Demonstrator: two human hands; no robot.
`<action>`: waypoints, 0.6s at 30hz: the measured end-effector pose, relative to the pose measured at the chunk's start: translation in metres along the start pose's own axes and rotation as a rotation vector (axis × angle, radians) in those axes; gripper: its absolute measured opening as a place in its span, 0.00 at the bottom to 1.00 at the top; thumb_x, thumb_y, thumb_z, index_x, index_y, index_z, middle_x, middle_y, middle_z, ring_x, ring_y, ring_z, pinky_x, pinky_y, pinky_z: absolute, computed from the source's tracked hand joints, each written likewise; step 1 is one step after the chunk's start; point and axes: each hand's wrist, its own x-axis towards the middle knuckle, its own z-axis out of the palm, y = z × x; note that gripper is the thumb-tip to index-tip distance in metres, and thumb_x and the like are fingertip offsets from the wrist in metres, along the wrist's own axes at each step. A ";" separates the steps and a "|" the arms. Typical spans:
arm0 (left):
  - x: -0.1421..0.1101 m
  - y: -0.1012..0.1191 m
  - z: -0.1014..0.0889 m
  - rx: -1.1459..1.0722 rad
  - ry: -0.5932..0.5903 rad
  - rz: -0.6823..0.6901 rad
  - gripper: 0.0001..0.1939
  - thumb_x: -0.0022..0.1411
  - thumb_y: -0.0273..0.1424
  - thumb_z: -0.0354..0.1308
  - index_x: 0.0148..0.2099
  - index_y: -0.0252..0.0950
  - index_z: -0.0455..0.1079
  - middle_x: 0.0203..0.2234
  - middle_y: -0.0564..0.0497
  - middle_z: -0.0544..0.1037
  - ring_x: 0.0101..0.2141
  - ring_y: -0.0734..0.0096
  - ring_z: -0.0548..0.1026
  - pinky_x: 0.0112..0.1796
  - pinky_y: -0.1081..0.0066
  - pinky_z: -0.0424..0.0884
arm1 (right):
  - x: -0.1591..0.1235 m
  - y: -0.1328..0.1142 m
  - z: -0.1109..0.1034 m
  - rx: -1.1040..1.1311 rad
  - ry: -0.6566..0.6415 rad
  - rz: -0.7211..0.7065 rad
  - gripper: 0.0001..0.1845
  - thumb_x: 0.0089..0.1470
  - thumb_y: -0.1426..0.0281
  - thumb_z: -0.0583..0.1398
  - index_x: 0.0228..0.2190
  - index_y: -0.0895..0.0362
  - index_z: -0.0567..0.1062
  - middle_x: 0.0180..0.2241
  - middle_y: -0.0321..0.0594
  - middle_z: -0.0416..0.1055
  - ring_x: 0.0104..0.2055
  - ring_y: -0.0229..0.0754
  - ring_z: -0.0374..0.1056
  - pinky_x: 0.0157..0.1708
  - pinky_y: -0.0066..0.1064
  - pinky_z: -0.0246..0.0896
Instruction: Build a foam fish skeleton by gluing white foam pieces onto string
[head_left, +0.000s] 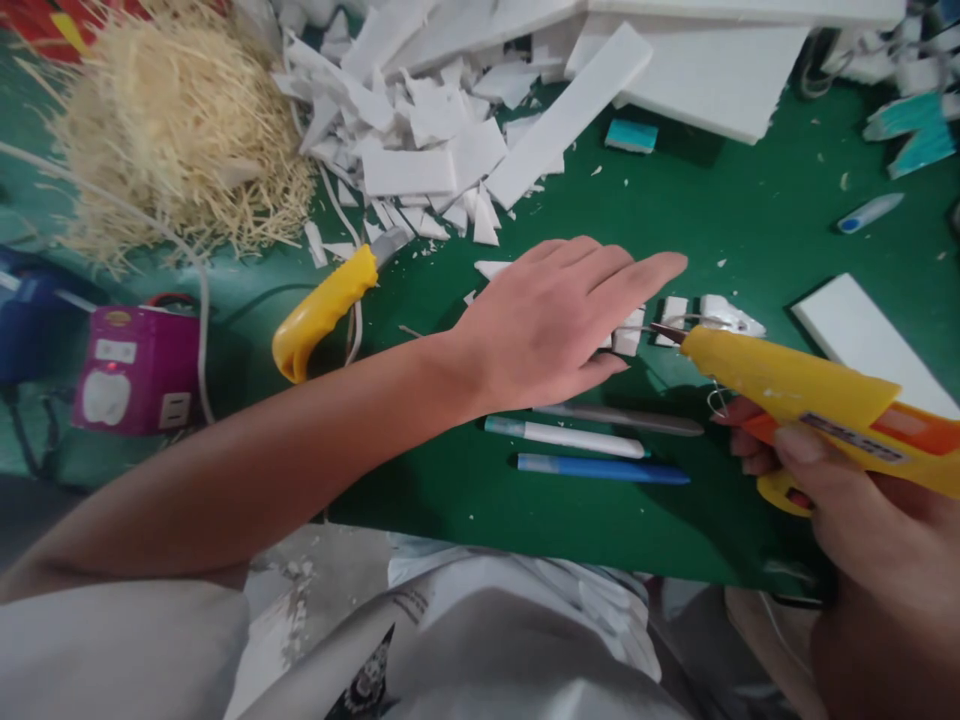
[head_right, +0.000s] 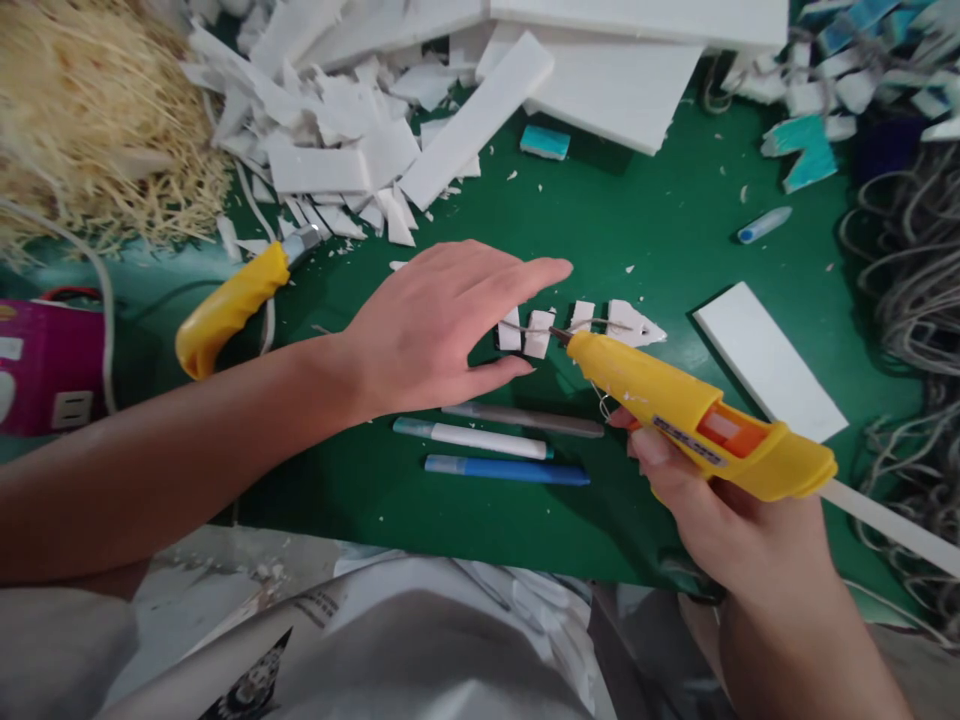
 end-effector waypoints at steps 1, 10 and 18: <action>-0.002 -0.001 -0.001 0.004 0.004 -0.008 0.27 0.73 0.38 0.59 0.70 0.43 0.60 0.54 0.46 0.80 0.56 0.52 0.80 0.57 0.50 0.76 | 0.002 -0.001 0.000 -0.004 -0.019 -0.001 0.18 0.49 0.51 0.74 0.29 0.52 0.82 0.28 0.42 0.81 0.26 0.44 0.74 0.23 0.33 0.73; -0.007 -0.011 -0.007 0.009 -0.034 0.012 0.26 0.73 0.33 0.57 0.70 0.43 0.61 0.54 0.45 0.80 0.54 0.53 0.80 0.55 0.53 0.76 | 0.012 -0.007 -0.001 -0.021 -0.132 -0.098 0.27 0.48 0.40 0.71 0.27 0.51 0.84 0.25 0.43 0.79 0.21 0.42 0.72 0.18 0.31 0.71; -0.012 0.029 -0.041 0.086 -0.191 0.056 0.13 0.73 0.39 0.60 0.43 0.34 0.76 0.37 0.44 0.81 0.42 0.56 0.80 0.40 0.61 0.74 | -0.007 -0.037 0.013 0.053 0.028 0.040 0.11 0.58 0.53 0.70 0.33 0.47 0.83 0.32 0.39 0.80 0.29 0.42 0.72 0.27 0.34 0.70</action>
